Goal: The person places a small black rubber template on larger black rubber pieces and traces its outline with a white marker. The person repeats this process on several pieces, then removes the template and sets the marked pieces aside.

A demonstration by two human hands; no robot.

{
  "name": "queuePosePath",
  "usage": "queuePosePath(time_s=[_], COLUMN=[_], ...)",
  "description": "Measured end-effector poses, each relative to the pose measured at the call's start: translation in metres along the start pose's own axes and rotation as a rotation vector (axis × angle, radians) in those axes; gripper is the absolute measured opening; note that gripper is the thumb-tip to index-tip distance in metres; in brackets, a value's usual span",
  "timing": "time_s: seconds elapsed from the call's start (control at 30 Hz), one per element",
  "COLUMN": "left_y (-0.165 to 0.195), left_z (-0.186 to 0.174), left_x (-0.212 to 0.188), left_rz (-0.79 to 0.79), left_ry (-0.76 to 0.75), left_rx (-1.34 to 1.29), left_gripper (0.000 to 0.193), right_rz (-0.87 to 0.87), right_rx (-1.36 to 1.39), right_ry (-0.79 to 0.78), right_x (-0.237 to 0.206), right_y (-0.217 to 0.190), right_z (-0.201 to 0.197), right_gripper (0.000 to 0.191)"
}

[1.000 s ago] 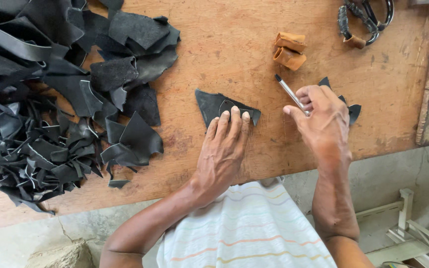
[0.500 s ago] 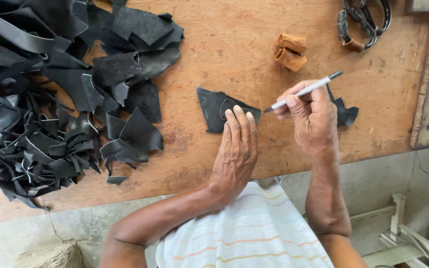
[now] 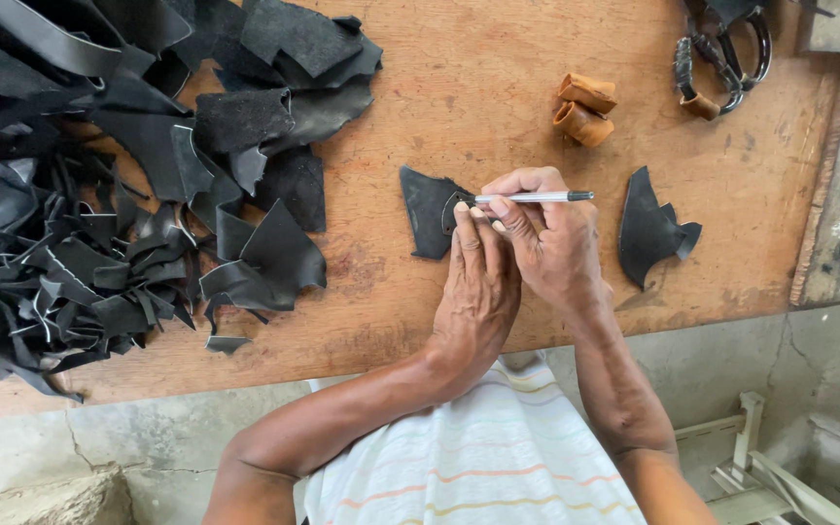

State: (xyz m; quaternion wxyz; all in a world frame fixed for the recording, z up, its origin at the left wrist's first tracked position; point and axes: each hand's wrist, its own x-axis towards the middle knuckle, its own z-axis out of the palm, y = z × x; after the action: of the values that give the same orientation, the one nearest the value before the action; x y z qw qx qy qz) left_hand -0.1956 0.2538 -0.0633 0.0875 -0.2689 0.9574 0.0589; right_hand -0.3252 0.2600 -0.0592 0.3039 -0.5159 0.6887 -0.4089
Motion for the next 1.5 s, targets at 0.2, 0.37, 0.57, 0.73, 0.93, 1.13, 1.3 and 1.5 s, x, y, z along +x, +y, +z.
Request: queuePosePath(time_s=[0.2,0.37,0.57,0.73,0.93,1.13,1.3,1.5], left_y=[0.001,0.002,0.005,0.012,0.014,0.011,0.011,0.013], left_z=[-0.001,-0.001,0.006,0.019,0.027,0.022,0.022,0.029], left_x=[0.0,0.002,0.002,0.0,-0.005,-0.005,-0.004,-0.003], left_rz=[0.039,0.034,0.044,0.084,0.113,0.168,0.153,0.132], left_ry=[-0.07,-0.051,-0.069,-0.121,-0.122,-0.196,-0.187,-0.159], left_rx=[0.081,0.113,0.124,0.074,0.0,0.023,-0.007,-0.015], left_gripper=[0.063,0.064,0.063,0.064,0.065,0.065,0.063,0.063], right_rz=[-0.009,-0.03,-0.071,-0.103,-0.2,-0.247,-0.237,-0.191], right_rx=[-0.06,-0.09,-0.132,-0.086,-0.1,-0.145,-0.156,-0.138], right_ry=[-0.033,-0.057,-0.066,-0.185,-0.214,-0.207,-0.227,-0.236], right_x=[0.003,0.004,0.008,0.001,0.005,0.006,0.008,0.007], right_y=[-0.009,-0.013,-0.018,-0.028,-0.022,-0.022,-0.023,-0.022], right_z=[0.004,0.002,0.003,-0.007,0.002,0.001,-0.001,-0.002], right_gripper=[0.01,0.011,0.008,0.005,0.013,0.014,0.013,0.01])
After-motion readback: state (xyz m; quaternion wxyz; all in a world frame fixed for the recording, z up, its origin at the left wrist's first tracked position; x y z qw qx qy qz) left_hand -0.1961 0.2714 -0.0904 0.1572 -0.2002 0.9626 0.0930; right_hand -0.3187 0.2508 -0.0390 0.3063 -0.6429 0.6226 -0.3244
